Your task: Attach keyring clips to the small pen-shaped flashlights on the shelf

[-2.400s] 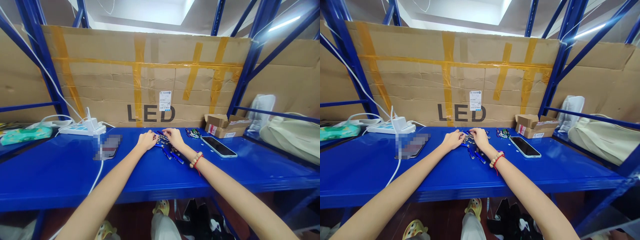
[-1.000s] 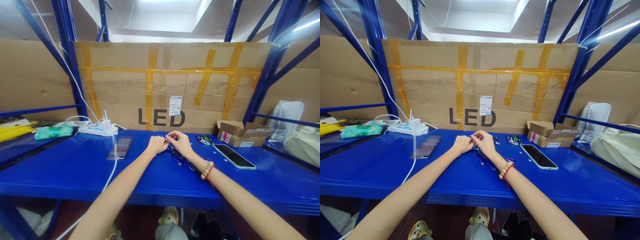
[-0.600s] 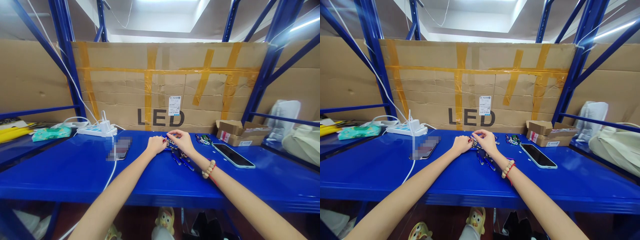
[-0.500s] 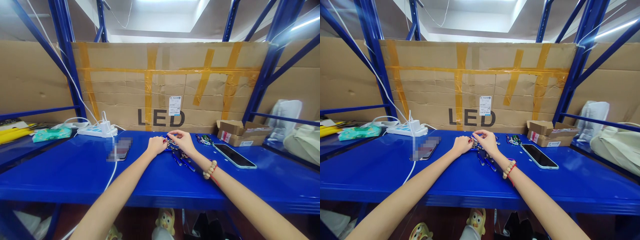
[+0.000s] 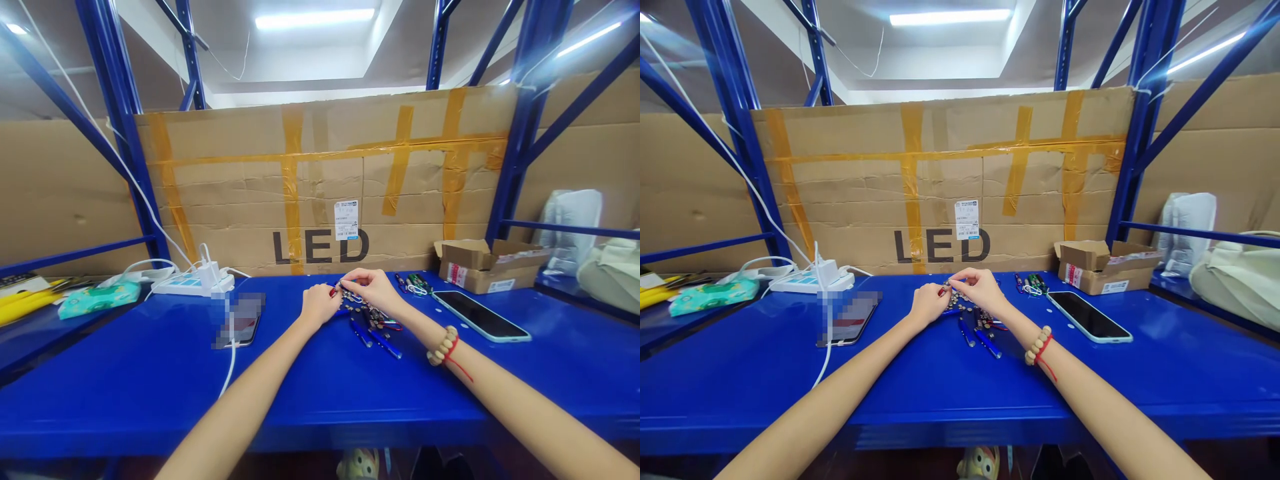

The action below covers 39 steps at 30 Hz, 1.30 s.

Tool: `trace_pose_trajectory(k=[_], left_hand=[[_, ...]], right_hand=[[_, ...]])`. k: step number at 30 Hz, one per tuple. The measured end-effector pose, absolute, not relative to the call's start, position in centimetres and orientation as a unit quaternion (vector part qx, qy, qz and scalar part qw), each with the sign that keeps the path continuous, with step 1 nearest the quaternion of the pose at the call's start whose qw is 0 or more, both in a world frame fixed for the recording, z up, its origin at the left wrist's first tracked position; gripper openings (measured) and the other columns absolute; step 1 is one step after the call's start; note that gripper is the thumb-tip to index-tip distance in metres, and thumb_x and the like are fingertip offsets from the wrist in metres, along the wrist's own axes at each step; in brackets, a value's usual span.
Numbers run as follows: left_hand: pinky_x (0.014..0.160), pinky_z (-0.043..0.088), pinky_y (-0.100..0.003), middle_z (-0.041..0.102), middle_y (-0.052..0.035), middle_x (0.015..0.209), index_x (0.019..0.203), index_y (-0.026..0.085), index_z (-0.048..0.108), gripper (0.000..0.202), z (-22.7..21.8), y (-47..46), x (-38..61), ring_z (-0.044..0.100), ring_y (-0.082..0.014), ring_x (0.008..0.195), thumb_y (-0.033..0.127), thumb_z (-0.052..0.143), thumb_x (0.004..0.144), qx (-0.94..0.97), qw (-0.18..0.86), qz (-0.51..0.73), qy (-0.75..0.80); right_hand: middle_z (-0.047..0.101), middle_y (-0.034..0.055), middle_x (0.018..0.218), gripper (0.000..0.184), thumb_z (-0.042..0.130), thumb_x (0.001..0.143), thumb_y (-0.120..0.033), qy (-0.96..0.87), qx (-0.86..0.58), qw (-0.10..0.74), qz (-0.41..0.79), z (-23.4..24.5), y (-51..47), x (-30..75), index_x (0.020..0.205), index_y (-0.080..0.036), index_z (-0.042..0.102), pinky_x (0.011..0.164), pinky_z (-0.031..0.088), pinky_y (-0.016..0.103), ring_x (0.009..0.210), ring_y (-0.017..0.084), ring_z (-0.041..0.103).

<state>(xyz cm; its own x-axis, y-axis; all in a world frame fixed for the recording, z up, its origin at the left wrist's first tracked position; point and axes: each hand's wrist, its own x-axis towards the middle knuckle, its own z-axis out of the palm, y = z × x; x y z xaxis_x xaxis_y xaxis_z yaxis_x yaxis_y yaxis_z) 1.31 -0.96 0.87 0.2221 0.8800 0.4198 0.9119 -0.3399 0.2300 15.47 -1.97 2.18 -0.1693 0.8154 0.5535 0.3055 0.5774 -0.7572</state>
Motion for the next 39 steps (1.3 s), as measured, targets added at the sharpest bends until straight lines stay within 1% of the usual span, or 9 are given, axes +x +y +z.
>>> trace_pose_trajectory(k=[6,11,14,18,22,26,31,36,39], left_hand=[[0.061,0.038,-0.027,0.069,-0.0070,0.083,0.074,0.019,0.067,0.038,0.7,-0.8,1.2,0.062,-0.0213,0.080,0.037,0.034,0.081,-0.783,0.041,-0.248,-0.569],[0.064,0.040,-0.028,0.068,-0.0071,0.084,0.075,0.019,0.067,0.038,0.4,-1.0,1.3,0.062,-0.0214,0.083,0.035,0.033,0.082,-0.791,0.055,-0.224,-0.567],[0.066,0.042,-0.030,0.068,-0.0091,0.083,0.078,0.018,0.068,0.039,0.5,-1.3,1.5,0.062,-0.0224,0.081,0.035,0.033,0.082,-0.818,0.089,-0.185,-0.537],[0.066,0.042,-0.032,0.068,-0.0117,0.081,0.079,0.016,0.069,0.040,0.4,-1.5,1.8,0.062,-0.0238,0.079,0.036,0.035,0.081,-0.866,0.134,-0.123,-0.465],[0.065,0.043,-0.032,0.067,-0.0133,0.080,0.080,0.014,0.069,0.041,0.1,-1.5,1.9,0.062,-0.0245,0.077,0.036,0.034,0.082,-0.881,0.156,-0.110,-0.434],[0.064,0.043,-0.032,0.067,-0.0135,0.078,0.079,0.013,0.069,0.037,-0.1,-1.4,1.7,0.062,-0.0248,0.076,0.034,0.038,0.079,-0.888,0.170,-0.096,-0.417],[0.065,0.044,-0.031,0.067,-0.0136,0.079,0.080,0.013,0.069,0.038,0.1,-1.5,1.7,0.062,-0.0243,0.077,0.032,0.037,0.079,-0.887,0.167,-0.092,-0.420],[0.068,0.043,-0.032,0.067,-0.0149,0.081,0.079,0.012,0.069,0.038,0.3,-1.8,1.9,0.062,-0.0251,0.079,0.033,0.038,0.078,-0.886,0.150,-0.079,-0.431],[0.070,0.043,-0.033,0.067,-0.0148,0.083,0.080,0.012,0.069,0.038,0.3,-1.8,1.9,0.062,-0.0258,0.081,0.033,0.038,0.078,-0.882,0.141,-0.081,-0.441]], right_hand=[[0.068,0.0071,0.078,0.028,0.062,0.066,-0.041,-0.744,-0.374,0.503,0.232,1.6,-1.9,15.2,0.073,-0.014,0.068,0.065,0.048,0.027,0.070,0.016,0.060],[0.067,0.0066,0.077,0.028,0.062,0.067,-0.040,-0.771,-0.395,0.464,0.186,1.9,-2.2,15.3,0.073,-0.013,0.069,0.056,0.044,0.024,0.060,0.012,0.056],[0.067,0.0052,0.072,0.028,0.062,0.067,-0.040,-0.804,-0.415,0.397,0.155,2.4,-1.9,16.4,0.074,-0.014,0.069,0.050,0.039,0.022,0.052,0.010,0.052],[0.067,0.0027,0.068,0.025,0.065,0.065,-0.041,-0.853,-0.416,0.297,0.104,2.7,-1.7,18.2,0.071,-0.017,0.069,0.051,0.036,0.021,0.055,0.010,0.054],[0.067,0.0033,0.073,0.021,0.061,0.071,-0.037,-0.882,-0.407,0.238,0.011,3.0,-2.7,18.4,0.070,-0.018,0.068,0.055,0.034,0.021,0.063,0.012,0.056],[0.066,0.0051,0.071,0.028,0.051,0.079,-0.036,-0.899,-0.396,0.175,-0.065,3.4,-3.9,17.5,0.066,-0.018,0.066,0.055,0.031,0.022,0.065,0.014,0.056],[0.061,0.0030,0.056,0.037,0.045,0.081,-0.037,-0.897,-0.406,0.172,0.042,3.2,-4.0,17.0,0.060,-0.014,0.064,0.052,0.031,0.022,0.049,0.010,0.049],[0.044,-0.0016,0.037,0.045,0.045,0.076,-0.045,-0.865,-0.424,0.193,0.186,2.9,-3.6,16.8,0.051,-0.011,0.062,0.044,0.026,0.022,0.037,0.007,0.033],[0.038,-0.0033,0.034,0.047,0.046,0.074,-0.049,-0.854,-0.415,0.207,0.235,2.8,-3.5,16.8,0.051,-0.012,0.062,0.041,0.025,0.022,0.035,0.006,0.030]])
